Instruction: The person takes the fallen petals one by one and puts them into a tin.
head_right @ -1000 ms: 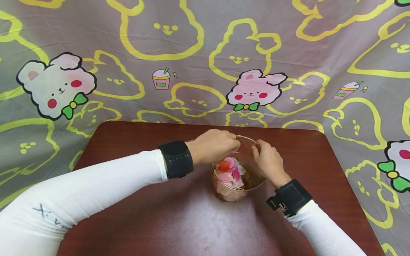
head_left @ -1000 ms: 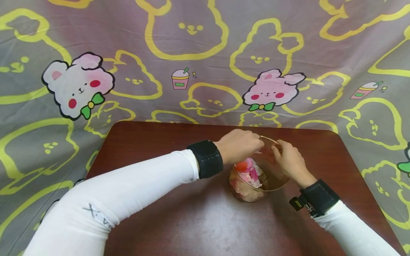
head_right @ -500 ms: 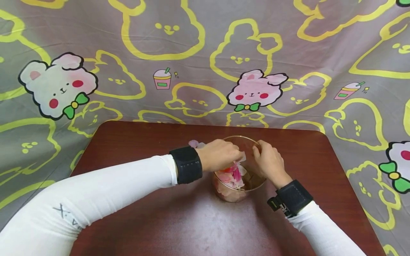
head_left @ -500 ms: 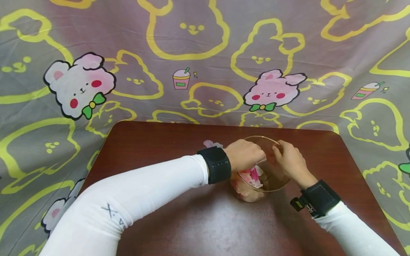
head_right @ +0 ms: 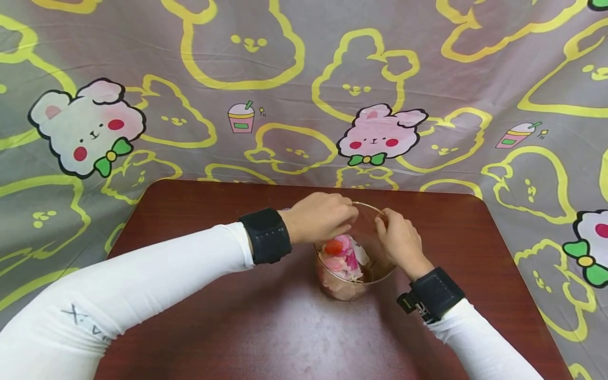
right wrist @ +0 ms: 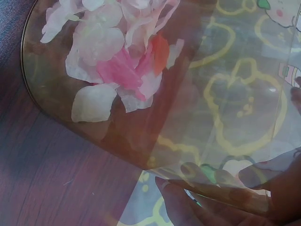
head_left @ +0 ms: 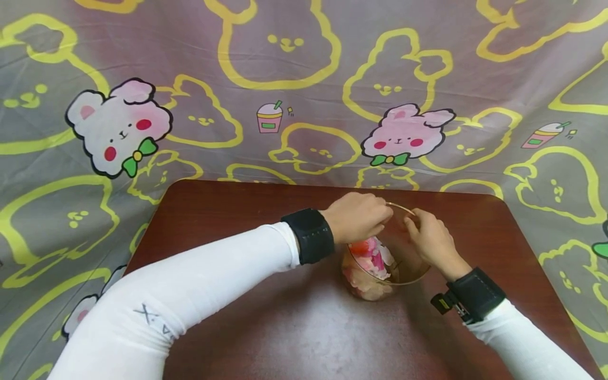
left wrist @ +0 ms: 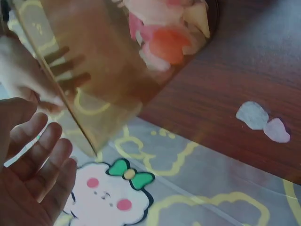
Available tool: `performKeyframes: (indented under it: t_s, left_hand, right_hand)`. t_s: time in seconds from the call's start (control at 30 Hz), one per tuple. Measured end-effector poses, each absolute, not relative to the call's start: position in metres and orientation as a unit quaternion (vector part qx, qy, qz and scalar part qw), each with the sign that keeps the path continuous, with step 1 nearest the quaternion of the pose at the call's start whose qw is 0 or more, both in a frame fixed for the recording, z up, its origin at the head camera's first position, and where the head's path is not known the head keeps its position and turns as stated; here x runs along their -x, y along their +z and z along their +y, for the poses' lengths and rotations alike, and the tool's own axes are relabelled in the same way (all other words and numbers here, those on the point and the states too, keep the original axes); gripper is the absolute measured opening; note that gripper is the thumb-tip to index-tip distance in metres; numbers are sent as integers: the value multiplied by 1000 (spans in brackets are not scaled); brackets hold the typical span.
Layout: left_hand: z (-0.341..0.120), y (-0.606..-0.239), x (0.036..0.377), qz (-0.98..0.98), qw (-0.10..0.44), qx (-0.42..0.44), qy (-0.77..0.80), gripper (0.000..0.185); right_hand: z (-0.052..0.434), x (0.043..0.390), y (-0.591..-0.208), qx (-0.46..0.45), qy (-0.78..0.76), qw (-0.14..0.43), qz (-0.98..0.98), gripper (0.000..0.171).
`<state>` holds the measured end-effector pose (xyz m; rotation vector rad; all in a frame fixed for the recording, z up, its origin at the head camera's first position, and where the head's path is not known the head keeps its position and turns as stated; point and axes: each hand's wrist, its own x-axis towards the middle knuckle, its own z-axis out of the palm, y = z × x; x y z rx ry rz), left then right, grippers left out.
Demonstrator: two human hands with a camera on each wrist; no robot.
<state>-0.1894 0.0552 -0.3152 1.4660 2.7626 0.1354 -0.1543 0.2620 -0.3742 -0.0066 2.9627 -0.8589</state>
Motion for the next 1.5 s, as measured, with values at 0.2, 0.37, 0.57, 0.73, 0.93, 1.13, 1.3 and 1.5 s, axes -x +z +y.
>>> performKeyframes:
  t_s: [0.2,0.37,0.57,0.73,0.93,1.13,1.3,1.5]
  left_hand:
    - [35,-316,205,901,-11,-425,83,15]
    - [10,-328,220,921,-14,-378,95,14]
    - [-16,-351,230,940,9,-332,83,13]
    - [-28,-373,232,949,36,-308,57,21]
    - [-33,-398,234,956,61,-283,45,32]
    - [-33,-418,237,960,68,-269,29,36]
    - [-41,-439,234,961,75,-265,11,32]
    - [-48,-450,229,961,70,-267,3,24]
  right_hand:
    - [262,154,-376,8,-279,25,960,23]
    - [263,154,-375,10,-281,26,959,24]
    - [262,154,-376,9,-280,25,960,23]
    - [262,154,-376,7,-281,26,959,24]
    - [262,154,-375,9,-282,27,959,24]
    - [263,154,-374,14,-282,24,959,24]
    - [262,155,-374,13,-281,28,959,24]
    - [263,155,-373,14,-277,26,960,24]
